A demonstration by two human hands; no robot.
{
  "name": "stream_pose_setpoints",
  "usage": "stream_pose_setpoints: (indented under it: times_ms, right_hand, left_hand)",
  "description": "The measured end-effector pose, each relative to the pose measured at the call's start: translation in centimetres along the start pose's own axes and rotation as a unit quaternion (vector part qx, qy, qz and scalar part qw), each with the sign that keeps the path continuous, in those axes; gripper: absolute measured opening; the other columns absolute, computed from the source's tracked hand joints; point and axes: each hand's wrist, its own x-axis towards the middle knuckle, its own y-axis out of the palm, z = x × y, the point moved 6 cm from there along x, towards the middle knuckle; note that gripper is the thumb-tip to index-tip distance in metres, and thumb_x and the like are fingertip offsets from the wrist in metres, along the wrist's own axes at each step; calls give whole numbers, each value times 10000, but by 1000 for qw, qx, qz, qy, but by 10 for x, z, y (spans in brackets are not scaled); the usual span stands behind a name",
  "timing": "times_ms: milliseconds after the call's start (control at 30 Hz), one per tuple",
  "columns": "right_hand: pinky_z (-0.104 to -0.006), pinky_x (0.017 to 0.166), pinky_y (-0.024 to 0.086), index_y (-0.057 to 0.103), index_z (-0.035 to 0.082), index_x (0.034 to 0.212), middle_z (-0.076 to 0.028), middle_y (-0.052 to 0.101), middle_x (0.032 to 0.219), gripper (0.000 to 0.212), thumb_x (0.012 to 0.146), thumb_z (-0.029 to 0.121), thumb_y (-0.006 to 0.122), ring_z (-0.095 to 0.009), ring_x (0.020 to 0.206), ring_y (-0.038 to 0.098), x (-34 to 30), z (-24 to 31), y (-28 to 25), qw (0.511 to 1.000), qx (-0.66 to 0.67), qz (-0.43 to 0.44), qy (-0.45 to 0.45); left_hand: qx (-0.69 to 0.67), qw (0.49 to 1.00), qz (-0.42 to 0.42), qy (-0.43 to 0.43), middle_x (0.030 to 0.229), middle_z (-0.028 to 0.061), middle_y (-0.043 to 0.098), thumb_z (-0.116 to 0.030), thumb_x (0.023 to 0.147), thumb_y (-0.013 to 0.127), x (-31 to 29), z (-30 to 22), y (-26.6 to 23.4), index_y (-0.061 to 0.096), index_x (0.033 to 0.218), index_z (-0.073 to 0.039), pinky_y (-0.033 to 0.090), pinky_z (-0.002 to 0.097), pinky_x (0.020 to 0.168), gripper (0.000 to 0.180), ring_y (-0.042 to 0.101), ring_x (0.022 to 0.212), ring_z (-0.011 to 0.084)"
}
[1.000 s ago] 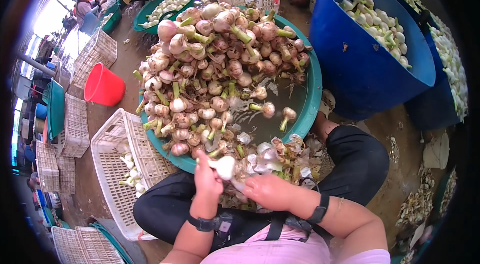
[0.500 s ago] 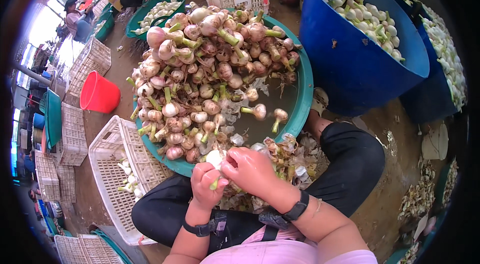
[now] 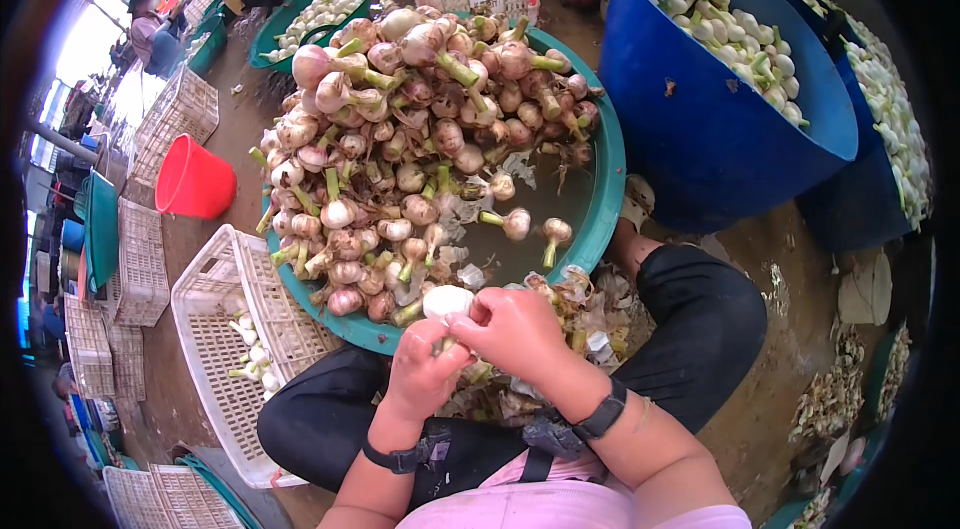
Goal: The person peels garlic bulbs by hand, removing the outer skins and placing the cleaned garlic into a white plastic crate. They select unpeeled garlic bulbs from a large green basin and discard the skins into the basin.
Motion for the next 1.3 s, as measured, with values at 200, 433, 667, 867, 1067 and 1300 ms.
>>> stream_pose_setpoints:
  times_ms: [200,433,667,867,1067,1300]
  right_hand:
    - [-394,509,448,618,27,614,-140,579,577,249,671,269,600,-308,534,573,6,-28,11,992,-120,5,-34]
    - [-406,531,486,630,57,681,-143,604,610,272,737,318,578,-314,562,597,-34,-82,34,906,-369,207,-32]
    - [-382,530,505,547,82,1011,-137,626,800,373,884,415,436,-288,665,622,10,-44,53,965,261,14,30]
    - [-372,677,514,405,33,1223,-176,557,1057,593,863,502,434,-292,901,584,59,28,-102,685,722,-38,-90]
    - [-399,826,424,562,56,1112,-126,627,1013,651,653,511,643,-288,963,590,114,-144,-16,833,-511,186,105]
    - [-392,702,476,500,1,1127,-203,607,872,457,710,147,618,-358,831,588,53,-31,36,968,-87,197,-127]
  left_hand:
    - [-98,972,-162,-141,898,88,475,-69,782,602,-11,15,-12,514,831,-53,413,365,767,103,504,896,250]
    - [-581,455,-371,-564,622,42,501,-462,879,461,-68,87,14,422,797,-74,390,232,416,398,456,488,96]
    - [-571,611,-241,-492,633,19,459,-662,819,332,-39,64,20,437,909,-52,345,216,425,625,428,487,106]
    - [-499,650,-288,-495,812,47,473,-631,863,252,-52,85,2,405,1103,-51,362,221,504,646,428,595,104]
    - [-450,723,-158,-499,971,88,500,-397,937,364,-31,75,39,433,1109,-34,436,215,554,407,507,678,110]
    - [-514,639,-143,-554,982,105,527,-416,936,350,-34,76,57,363,1267,-19,435,209,483,517,526,645,112]
